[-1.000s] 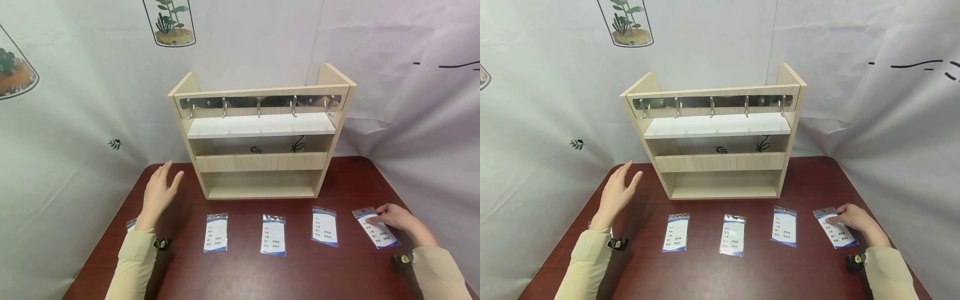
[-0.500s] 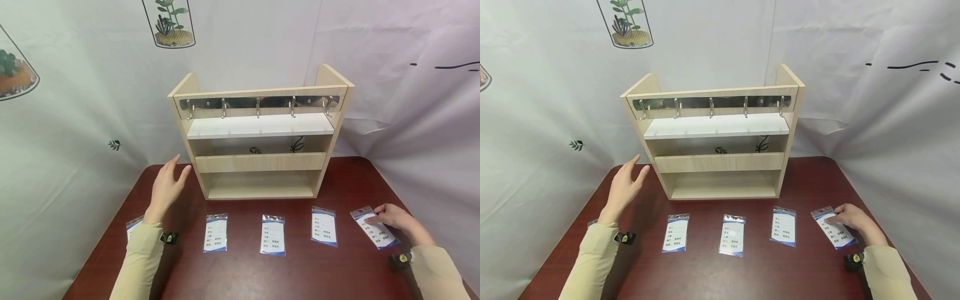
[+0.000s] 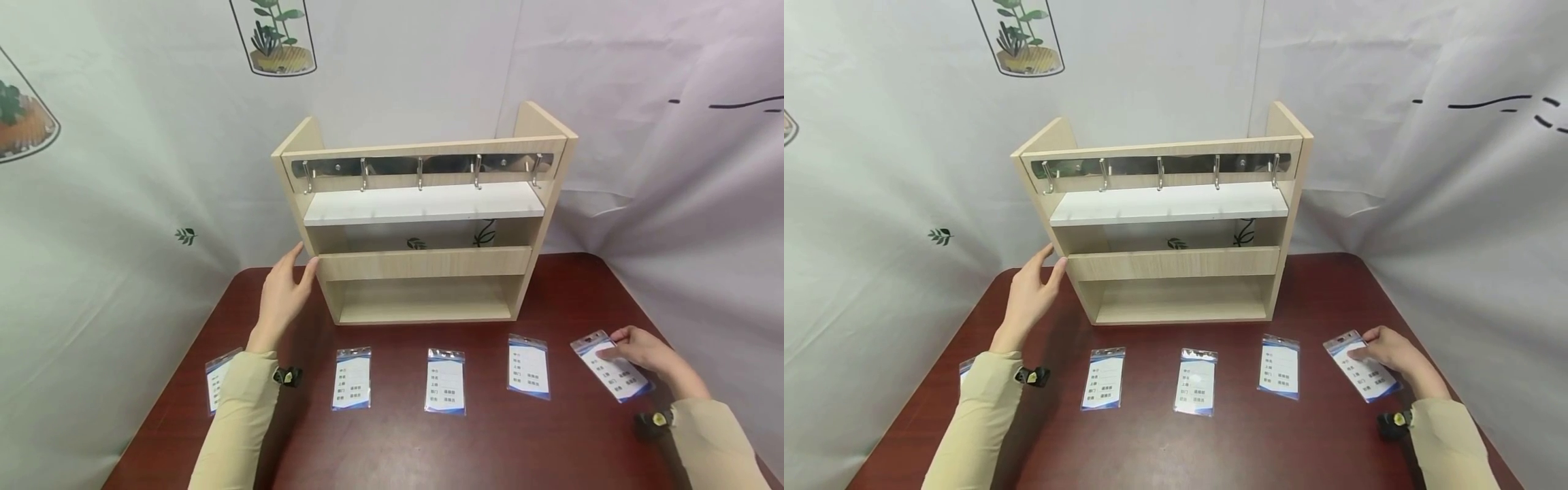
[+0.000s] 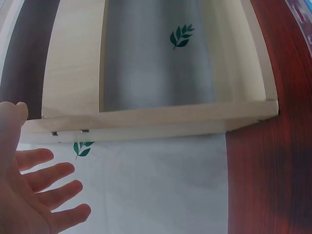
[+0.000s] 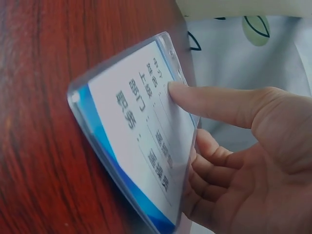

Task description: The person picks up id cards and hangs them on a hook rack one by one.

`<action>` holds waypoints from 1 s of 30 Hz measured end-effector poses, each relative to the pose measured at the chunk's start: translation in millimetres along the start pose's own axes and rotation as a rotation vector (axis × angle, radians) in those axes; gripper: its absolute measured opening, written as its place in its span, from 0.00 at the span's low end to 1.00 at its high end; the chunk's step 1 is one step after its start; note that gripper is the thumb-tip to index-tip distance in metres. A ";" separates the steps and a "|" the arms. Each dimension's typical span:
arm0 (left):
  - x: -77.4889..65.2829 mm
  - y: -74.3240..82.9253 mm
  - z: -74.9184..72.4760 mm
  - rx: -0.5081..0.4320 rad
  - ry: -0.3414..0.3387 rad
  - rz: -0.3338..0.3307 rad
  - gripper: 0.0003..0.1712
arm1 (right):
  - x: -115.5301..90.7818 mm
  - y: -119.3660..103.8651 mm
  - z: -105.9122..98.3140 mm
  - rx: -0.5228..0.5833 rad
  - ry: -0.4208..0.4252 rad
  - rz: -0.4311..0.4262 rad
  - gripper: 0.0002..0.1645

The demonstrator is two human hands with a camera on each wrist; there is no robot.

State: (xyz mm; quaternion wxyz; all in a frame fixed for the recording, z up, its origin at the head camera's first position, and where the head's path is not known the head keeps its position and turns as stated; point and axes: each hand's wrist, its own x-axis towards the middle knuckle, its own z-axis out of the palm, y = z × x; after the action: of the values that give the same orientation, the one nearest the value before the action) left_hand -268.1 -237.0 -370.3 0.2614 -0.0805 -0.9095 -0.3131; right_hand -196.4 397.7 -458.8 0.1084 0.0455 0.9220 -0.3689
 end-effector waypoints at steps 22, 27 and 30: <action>7.5 6.8 17.5 -0.239 0.031 -0.064 0.32 | -2.2 -4.6 0.2 0.078 0.093 -0.096 0.27; 9.3 8.4 16.7 -0.313 0.020 -0.096 0.33 | -0.3 -11.4 -2.0 0.092 0.132 -0.114 0.25; 10.0 7.5 17.4 -0.343 0.009 -0.106 0.33 | 0.7 -17.0 -5.5 0.113 0.142 -0.134 0.25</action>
State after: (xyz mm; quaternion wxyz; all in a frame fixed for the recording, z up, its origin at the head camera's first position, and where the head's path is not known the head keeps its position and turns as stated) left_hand -281.6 -220.6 -372.7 0.2310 -0.0742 -0.8446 -0.4773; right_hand -200.8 389.1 -443.7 0.0153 0.0159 0.9061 -0.4225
